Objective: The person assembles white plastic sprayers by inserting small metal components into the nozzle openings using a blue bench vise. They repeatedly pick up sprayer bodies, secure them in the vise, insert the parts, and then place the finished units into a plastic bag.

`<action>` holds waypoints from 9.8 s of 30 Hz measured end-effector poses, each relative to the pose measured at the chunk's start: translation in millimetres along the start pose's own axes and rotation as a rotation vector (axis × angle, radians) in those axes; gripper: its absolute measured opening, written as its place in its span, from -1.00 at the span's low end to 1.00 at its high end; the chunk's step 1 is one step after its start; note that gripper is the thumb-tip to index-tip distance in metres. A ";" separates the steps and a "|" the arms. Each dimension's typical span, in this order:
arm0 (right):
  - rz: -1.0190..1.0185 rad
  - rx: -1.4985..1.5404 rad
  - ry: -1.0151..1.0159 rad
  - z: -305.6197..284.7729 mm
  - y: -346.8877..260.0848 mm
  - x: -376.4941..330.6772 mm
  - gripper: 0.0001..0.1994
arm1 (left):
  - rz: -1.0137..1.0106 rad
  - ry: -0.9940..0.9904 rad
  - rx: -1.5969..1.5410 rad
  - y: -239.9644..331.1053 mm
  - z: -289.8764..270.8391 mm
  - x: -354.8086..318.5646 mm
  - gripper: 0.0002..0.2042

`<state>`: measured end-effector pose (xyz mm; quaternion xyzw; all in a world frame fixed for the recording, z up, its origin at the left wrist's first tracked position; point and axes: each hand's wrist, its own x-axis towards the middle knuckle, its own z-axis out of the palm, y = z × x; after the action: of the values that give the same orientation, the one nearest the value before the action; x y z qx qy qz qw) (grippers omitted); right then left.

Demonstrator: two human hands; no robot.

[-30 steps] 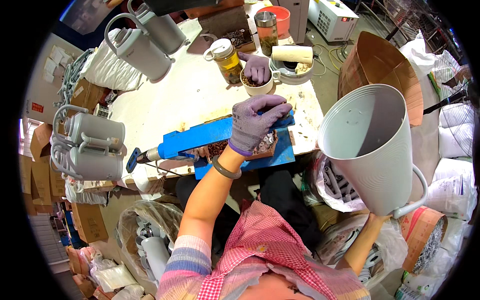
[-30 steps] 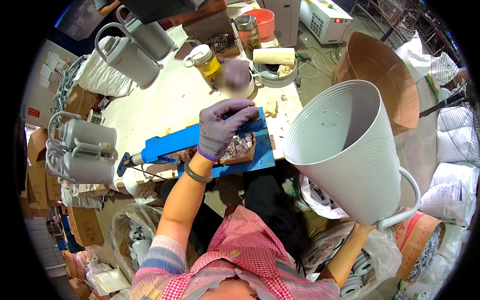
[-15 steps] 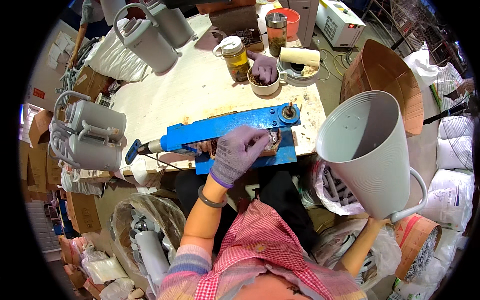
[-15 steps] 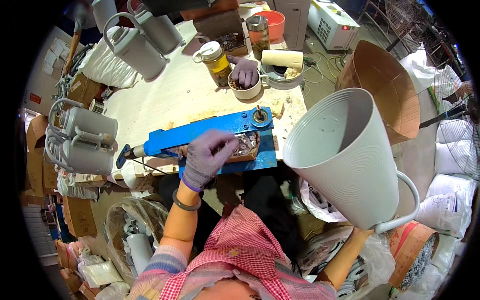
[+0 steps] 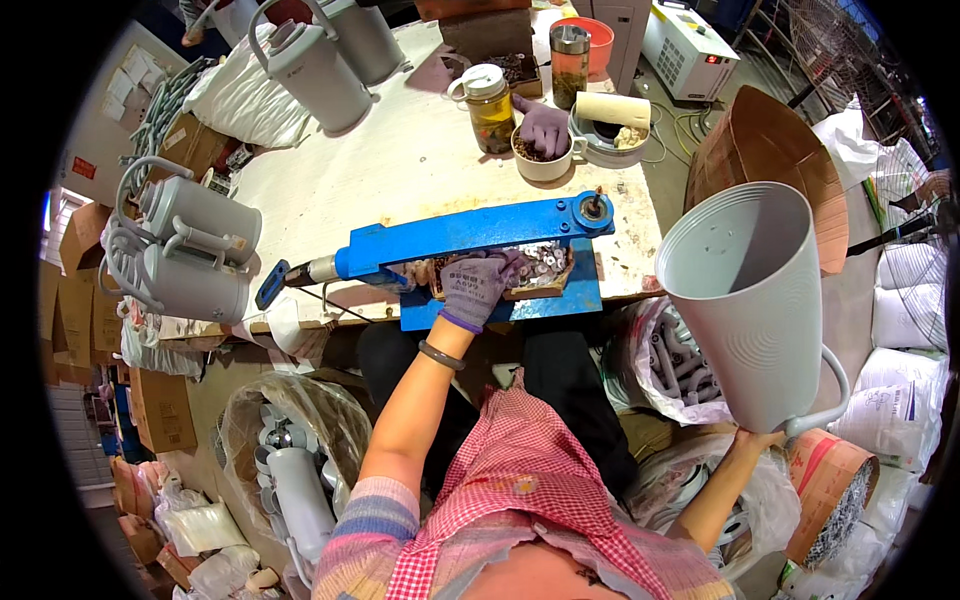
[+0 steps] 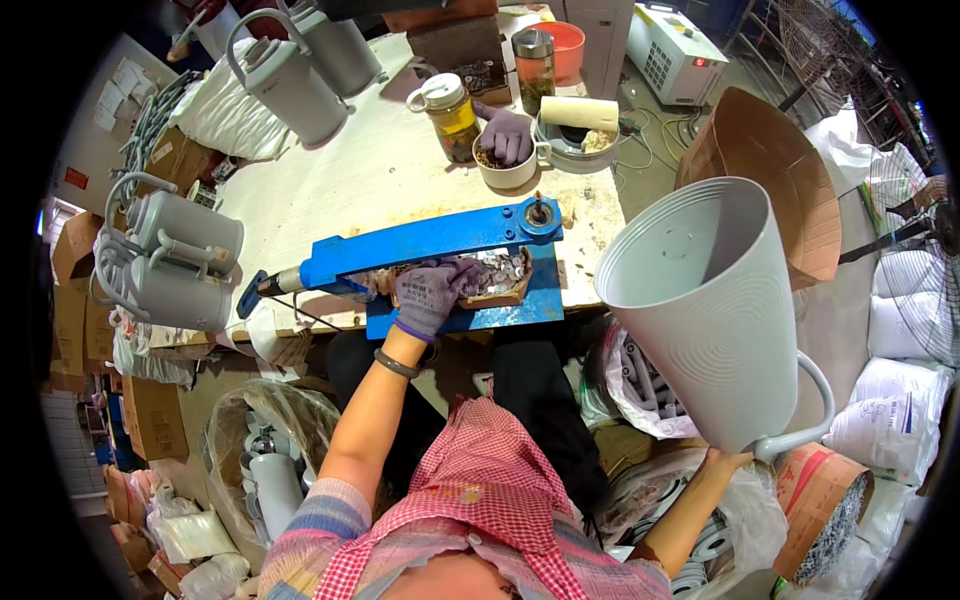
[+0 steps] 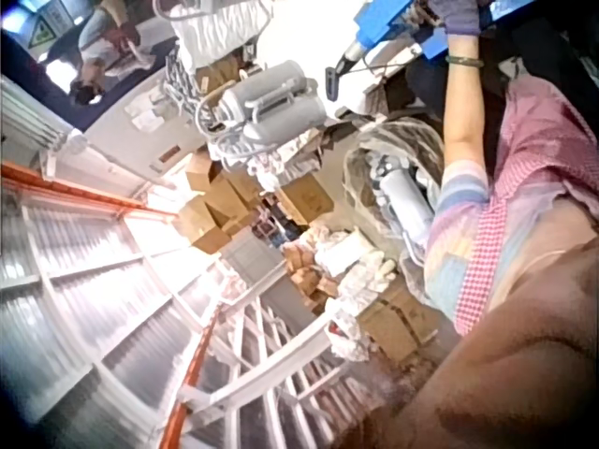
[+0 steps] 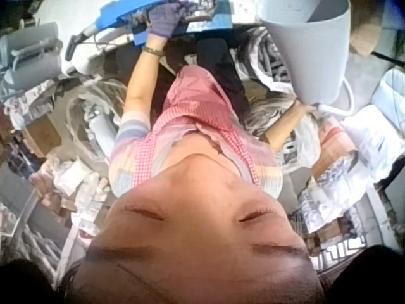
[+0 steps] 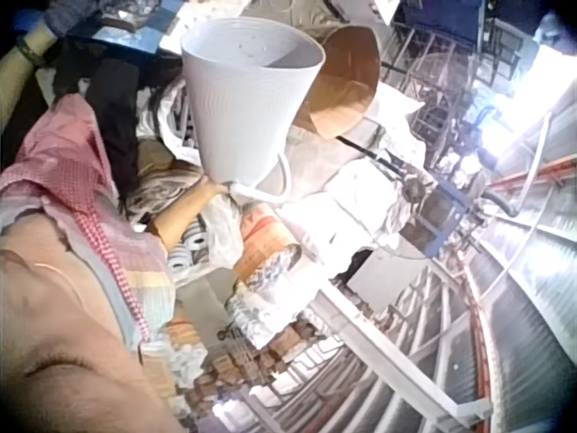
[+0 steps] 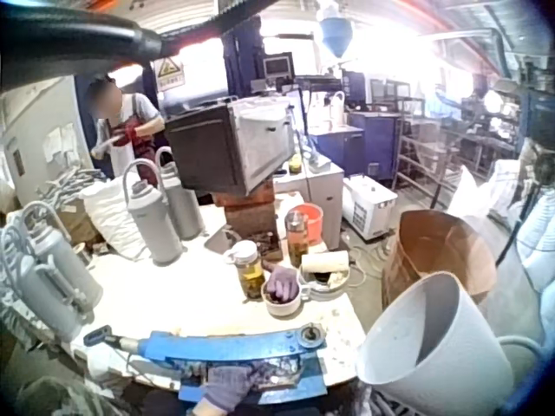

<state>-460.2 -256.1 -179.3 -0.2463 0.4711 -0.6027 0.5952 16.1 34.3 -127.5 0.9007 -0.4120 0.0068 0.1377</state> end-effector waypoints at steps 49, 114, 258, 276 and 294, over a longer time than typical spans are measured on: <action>-0.125 -0.227 -0.485 102.1 -43.4 71.3 -0.61 | 0.038 0.120 -1.086 94.7 -87.1 80.3 -0.75; -0.539 -1.025 -1.014 57.2 30.6 -27.9 -0.70 | -0.447 0.644 -0.905 -66.5 -43.5 -58.2 -0.46; -0.520 -1.287 -1.230 308.8 -98.1 -56.5 -0.66 | 0.359 0.029 -0.457 88.7 -119.3 102.9 -0.79; -0.483 -1.236 -1.242 310.4 -90.0 -76.8 -0.71 | 0.443 0.136 -0.199 96.8 -147.4 97.9 -0.69; -0.485 -1.237 -1.189 279.4 -90.9 -72.5 -0.67 | -0.098 -0.157 -0.043 10.1 -6.4 3.2 -0.71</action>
<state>-252.4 -277.8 39.6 -0.8883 0.2605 -0.1227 0.3578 11.4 27.2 -118.6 0.9143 -0.3771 -0.0795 0.1243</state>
